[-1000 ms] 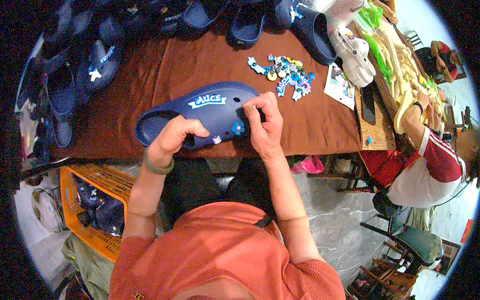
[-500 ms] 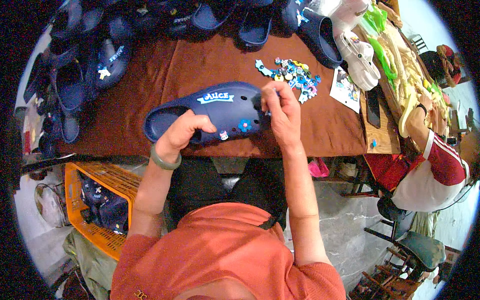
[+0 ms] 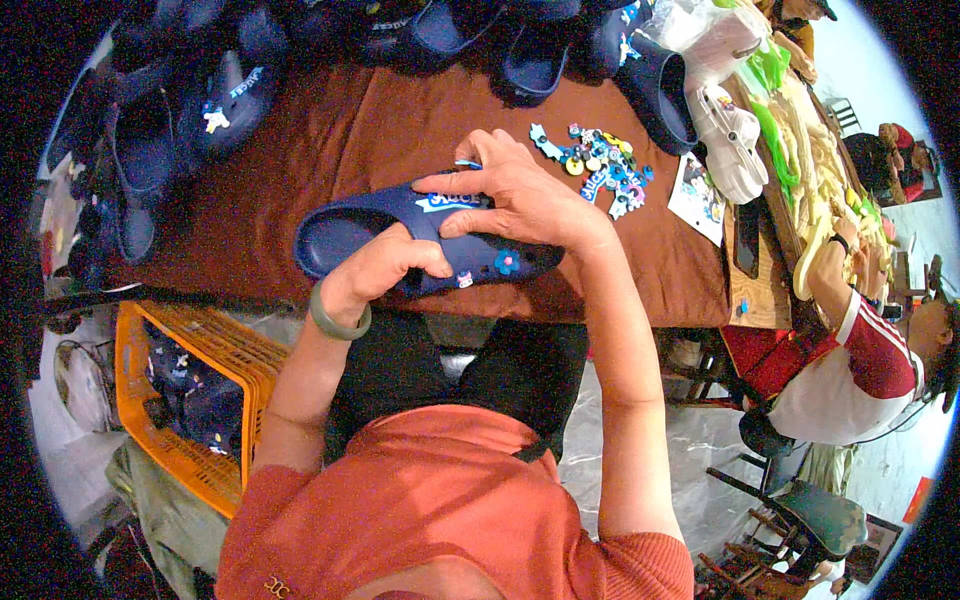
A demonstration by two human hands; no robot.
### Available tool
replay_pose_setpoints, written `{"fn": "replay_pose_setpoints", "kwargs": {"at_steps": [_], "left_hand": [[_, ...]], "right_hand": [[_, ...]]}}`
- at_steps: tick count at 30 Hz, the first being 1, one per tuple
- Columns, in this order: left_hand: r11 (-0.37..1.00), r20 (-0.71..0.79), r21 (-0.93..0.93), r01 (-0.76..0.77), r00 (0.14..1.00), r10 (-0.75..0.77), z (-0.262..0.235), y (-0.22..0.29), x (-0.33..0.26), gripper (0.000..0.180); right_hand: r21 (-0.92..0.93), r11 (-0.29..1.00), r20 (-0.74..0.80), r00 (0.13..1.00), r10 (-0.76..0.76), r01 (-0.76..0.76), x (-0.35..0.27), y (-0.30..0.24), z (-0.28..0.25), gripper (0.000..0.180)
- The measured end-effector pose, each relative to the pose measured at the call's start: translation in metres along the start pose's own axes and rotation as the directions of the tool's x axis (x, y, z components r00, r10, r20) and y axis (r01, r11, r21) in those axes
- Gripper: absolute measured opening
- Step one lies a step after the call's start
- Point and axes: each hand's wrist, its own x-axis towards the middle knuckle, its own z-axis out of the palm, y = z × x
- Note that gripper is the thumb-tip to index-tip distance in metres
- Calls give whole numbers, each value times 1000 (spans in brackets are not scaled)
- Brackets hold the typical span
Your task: Decorating blue clogs by inserting plastic charms into the ventilation holes.
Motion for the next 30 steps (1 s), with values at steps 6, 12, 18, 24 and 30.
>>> {"fn": "replay_pose_setpoints", "kwargs": {"at_steps": [6,12,18,24,30], "left_hand": [[999,29,42,34,999,-35,-7,-6,5,28],[998,-26,-25,57,998,-57,-3,-2,6,18],[998,0,-42,46,999,-46,-3,3,4,28],[1000,-25,-21,12,1000,-12,-7,7,6,16],[996,-143,90,15,990,-2,-9,17,14,12]], "right_hand": [[173,981,-223,974,-43,83,-1,-3,16,24],[286,958,-299,950,90,-1,1,-3,26,20],[530,832,-261,903,342,-162,-1,-3,36,18],[759,646,-332,806,489,-79,1,-5,32,16],[931,350,-316,711,629,104,-16,23,33,27]]}}
